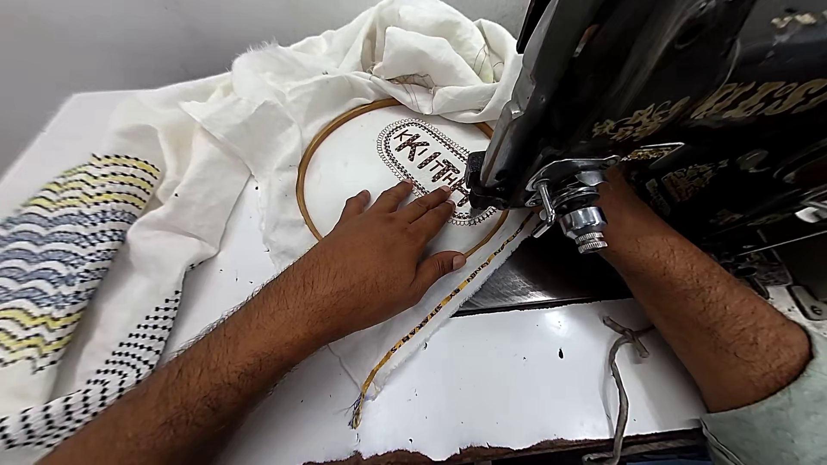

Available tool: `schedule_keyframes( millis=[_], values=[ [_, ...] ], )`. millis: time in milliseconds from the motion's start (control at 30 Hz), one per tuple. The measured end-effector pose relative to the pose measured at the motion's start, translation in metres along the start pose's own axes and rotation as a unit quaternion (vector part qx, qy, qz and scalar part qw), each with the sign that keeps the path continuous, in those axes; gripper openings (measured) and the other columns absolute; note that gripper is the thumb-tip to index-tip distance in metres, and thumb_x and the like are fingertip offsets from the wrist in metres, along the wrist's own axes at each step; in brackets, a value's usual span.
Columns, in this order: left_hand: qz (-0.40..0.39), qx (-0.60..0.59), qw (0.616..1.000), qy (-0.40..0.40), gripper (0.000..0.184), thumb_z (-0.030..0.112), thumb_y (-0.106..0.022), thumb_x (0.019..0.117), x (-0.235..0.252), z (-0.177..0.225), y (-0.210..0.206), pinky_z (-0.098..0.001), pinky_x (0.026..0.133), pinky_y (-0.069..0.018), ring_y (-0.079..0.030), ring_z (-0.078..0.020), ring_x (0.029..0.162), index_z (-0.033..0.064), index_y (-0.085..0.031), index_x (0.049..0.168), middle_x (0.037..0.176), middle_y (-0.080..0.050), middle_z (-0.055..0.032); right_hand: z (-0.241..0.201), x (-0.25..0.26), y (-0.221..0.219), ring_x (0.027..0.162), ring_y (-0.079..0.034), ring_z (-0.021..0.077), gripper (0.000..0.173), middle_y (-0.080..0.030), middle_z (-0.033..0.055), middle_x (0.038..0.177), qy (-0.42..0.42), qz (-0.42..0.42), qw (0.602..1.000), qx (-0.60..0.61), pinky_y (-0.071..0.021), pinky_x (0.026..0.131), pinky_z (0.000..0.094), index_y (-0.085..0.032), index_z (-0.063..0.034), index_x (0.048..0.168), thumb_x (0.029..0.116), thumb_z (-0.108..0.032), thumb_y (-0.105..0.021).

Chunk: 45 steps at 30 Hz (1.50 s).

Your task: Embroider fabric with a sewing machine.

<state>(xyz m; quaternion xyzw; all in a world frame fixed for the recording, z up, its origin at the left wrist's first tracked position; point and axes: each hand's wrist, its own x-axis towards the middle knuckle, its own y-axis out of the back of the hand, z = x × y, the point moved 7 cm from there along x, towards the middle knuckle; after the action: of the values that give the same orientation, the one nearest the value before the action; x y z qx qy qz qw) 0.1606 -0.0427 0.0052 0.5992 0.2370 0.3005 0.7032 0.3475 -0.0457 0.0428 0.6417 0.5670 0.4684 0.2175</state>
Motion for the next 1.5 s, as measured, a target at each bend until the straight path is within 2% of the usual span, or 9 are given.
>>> schedule_keyframes(
  millis=[267, 400, 500, 600, 733, 933, 1033, 1333, 1500],
  values=[
    [-0.001, 0.002, 1.000, 0.000, 0.069, 0.062, -0.028, 0.1054, -0.0008, 0.0006, -0.0006, -0.0693, 0.113, -0.0315, -0.036, -0.0347, 0.151, 0.0175, -0.051, 0.153, 0.162, -0.044, -0.0014, 0.0013, -0.0008, -0.0012, 0.101, -0.061, 0.0245, 0.023, -0.066, 0.0283, 0.106, 0.030, -0.002, 0.999, -0.014, -0.0447, 0.091, 0.0324, -0.064, 0.0129, 0.109, 0.0931, -0.004, -0.062],
    [-0.006, 0.003, 1.000, 0.001, 0.069, 0.063, -0.028, 0.1054, -0.0016, 0.0019, 0.0000, -0.0695, 0.113, -0.0313, -0.036, -0.0349, 0.151, 0.0175, -0.051, 0.153, 0.162, -0.044, -0.0017, 0.0029, -0.0009, -0.0020, 0.099, -0.062, 0.0253, 0.021, -0.066, 0.0276, 0.104, -0.003, -0.020, 1.000, -0.022, -0.0453, 0.090, 0.0349, -0.065, 0.0124, 0.107, 0.0940, -0.004, -0.061],
    [-0.006, 0.005, 1.000, 0.000, 0.070, 0.063, -0.028, 0.1054, -0.0014, 0.0019, -0.0004, -0.0692, 0.113, -0.0312, -0.035, -0.0349, 0.151, 0.0176, -0.050, 0.154, 0.162, -0.044, -0.0019, 0.0025, -0.0005, -0.0012, 0.096, -0.061, 0.0199, 0.022, -0.066, 0.0249, 0.102, 0.000, -0.010, 1.000, -0.014, -0.0450, 0.088, 0.0300, -0.064, 0.0114, 0.106, 0.0937, -0.007, -0.062],
    [0.006, 0.003, 1.000, 0.001, 0.069, 0.063, -0.028, 0.1053, -0.0001, 0.0010, -0.0011, -0.0690, 0.113, -0.0317, -0.036, -0.0350, 0.151, 0.0178, -0.051, 0.153, 0.161, -0.045, -0.0015, 0.0018, -0.0001, -0.0014, 0.101, -0.062, 0.0261, 0.023, -0.066, 0.0287, 0.105, 0.009, -0.012, 0.999, -0.029, -0.0450, 0.091, 0.0348, -0.064, 0.0128, 0.108, 0.0938, -0.006, -0.062],
    [0.014, 0.001, 1.000, -0.002, 0.070, 0.063, -0.027, 0.1055, 0.0013, 0.0012, -0.0026, -0.0691, 0.113, -0.0304, -0.036, -0.0346, 0.151, 0.0178, -0.052, 0.152, 0.161, -0.045, -0.0013, 0.0012, 0.0000, 0.0002, 0.105, -0.061, 0.0263, 0.023, -0.065, 0.0284, 0.109, 0.017, -0.005, 0.999, -0.027, -0.0443, 0.093, 0.0348, -0.064, 0.0121, 0.110, 0.0937, -0.005, -0.062],
    [0.014, -0.002, 1.000, -0.007, 0.069, 0.062, -0.026, 0.1058, 0.0013, 0.0038, -0.0033, -0.0688, 0.114, -0.0296, -0.035, -0.0347, 0.152, 0.0177, -0.052, 0.152, 0.161, -0.044, -0.0011, -0.0050, 0.0037, 0.0015, 0.108, -0.063, 0.0416, 0.025, -0.066, 0.0332, 0.108, 0.050, -0.005, 0.995, -0.085, -0.0450, 0.095, 0.0504, -0.066, 0.0132, 0.108, 0.0938, -0.007, -0.062],
    [0.010, -0.002, 1.000, -0.006, 0.070, 0.063, -0.026, 0.1056, 0.0008, 0.0043, -0.0032, -0.0684, 0.114, -0.0295, -0.035, -0.0341, 0.152, 0.0178, -0.051, 0.153, 0.161, -0.044, -0.0009, -0.0026, 0.0029, 0.0010, 0.103, -0.064, 0.0370, 0.023, -0.067, 0.0310, 0.104, 0.045, -0.005, 0.995, -0.094, -0.0460, 0.091, 0.0457, -0.066, 0.0123, 0.104, 0.0945, -0.008, -0.061],
    [0.021, -0.003, 1.000, -0.005, 0.070, 0.063, -0.027, 0.1057, 0.0023, 0.0019, -0.0038, -0.0688, 0.113, -0.0297, -0.035, -0.0343, 0.151, 0.0172, -0.052, 0.152, 0.161, -0.045, -0.0011, 0.0031, 0.0028, -0.0033, 0.111, -0.059, 0.0385, 0.027, -0.063, 0.0363, 0.115, -0.043, -0.041, 0.996, -0.072, -0.0417, 0.098, 0.0444, -0.062, 0.0182, 0.111, 0.0951, -0.003, -0.060],
    [0.015, -0.003, 1.000, -0.001, 0.070, 0.064, -0.026, 0.1054, 0.0023, 0.0019, -0.0044, -0.0684, 0.114, -0.0290, -0.034, -0.0341, 0.152, 0.0183, -0.051, 0.152, 0.162, -0.043, -0.0006, -0.0010, 0.0040, -0.0014, 0.106, -0.063, 0.0364, 0.024, -0.066, 0.0316, 0.109, 0.019, -0.002, 0.997, -0.080, -0.0453, 0.095, 0.0442, -0.065, 0.0125, 0.109, 0.0947, -0.007, -0.061]
  ],
)
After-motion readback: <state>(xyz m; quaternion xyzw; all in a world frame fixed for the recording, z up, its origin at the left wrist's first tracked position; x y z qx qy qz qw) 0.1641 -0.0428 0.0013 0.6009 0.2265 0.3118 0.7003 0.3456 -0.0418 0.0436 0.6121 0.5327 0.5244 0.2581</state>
